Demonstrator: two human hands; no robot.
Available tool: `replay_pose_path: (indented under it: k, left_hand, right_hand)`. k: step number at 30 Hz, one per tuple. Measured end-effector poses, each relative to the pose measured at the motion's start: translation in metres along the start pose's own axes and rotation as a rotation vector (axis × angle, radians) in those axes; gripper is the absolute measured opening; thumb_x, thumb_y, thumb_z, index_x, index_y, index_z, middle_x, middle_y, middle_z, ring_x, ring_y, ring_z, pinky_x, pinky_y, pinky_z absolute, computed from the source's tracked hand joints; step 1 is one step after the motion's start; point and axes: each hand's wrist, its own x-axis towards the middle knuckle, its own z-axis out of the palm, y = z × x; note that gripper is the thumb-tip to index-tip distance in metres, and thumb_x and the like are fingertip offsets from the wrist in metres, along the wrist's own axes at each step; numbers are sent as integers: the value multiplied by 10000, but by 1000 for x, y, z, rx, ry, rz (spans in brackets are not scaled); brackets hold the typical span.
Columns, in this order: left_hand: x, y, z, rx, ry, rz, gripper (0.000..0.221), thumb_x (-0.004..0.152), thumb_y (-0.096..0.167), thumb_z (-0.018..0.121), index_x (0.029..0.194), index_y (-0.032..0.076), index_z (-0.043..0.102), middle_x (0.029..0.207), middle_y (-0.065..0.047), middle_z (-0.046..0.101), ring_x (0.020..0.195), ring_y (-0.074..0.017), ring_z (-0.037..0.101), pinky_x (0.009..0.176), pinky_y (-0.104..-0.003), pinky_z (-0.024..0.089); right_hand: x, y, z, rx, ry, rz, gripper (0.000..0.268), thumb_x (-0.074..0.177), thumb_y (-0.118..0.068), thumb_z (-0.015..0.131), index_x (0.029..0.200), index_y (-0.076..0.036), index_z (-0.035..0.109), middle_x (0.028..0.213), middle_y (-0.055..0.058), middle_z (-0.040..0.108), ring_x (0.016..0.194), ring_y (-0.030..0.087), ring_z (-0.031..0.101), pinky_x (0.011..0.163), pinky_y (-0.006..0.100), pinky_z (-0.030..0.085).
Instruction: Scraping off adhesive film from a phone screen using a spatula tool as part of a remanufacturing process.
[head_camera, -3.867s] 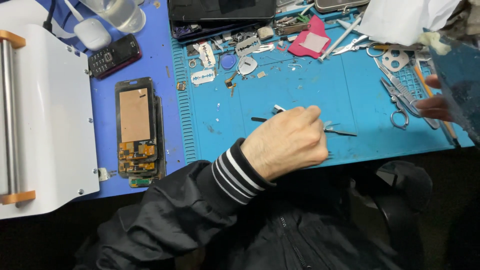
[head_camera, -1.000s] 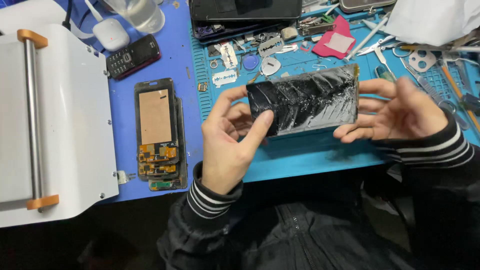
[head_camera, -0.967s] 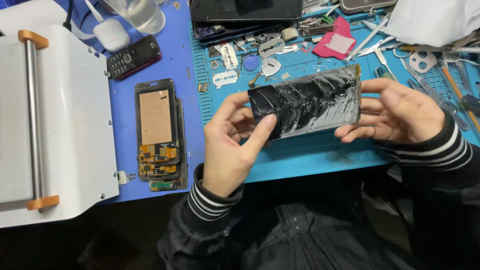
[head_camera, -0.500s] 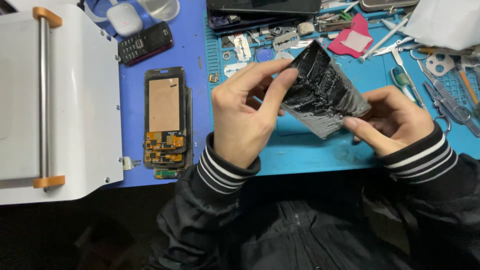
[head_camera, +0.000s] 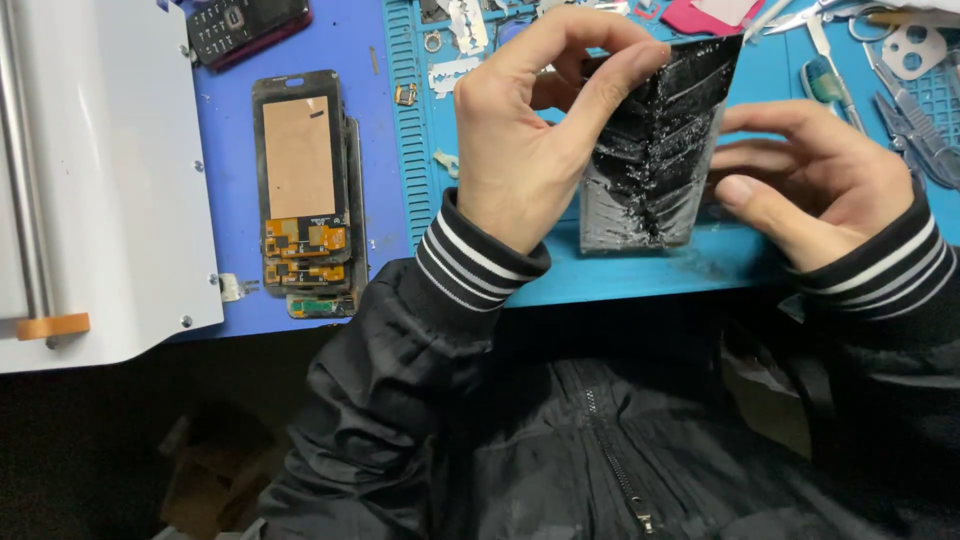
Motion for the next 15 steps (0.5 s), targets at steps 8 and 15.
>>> replay_pose_path:
  k: [8, 15]
  left_hand:
    - [-3, -9, -3, 46, -6, -151, 316, 966, 416, 687, 1208, 221, 632, 919, 9, 729, 877, -48, 699, 716, -195, 656]
    - [-10, -13, -9, 45, -84, -124, 129, 988, 263, 639, 1004, 135, 644, 882, 42, 649, 798, -58, 608, 667, -204, 556]
  right_hand:
    - [11, 0, 13, -125, 146, -107, 288, 1014, 132, 736, 1274, 150, 613, 1112, 264, 703, 1011, 290, 720, 926, 350, 631]
    - [11, 16, 8, -93, 133, -39, 348, 996, 120, 725, 1321, 109, 601, 1077, 227, 699, 997, 245, 711, 923, 309, 614]
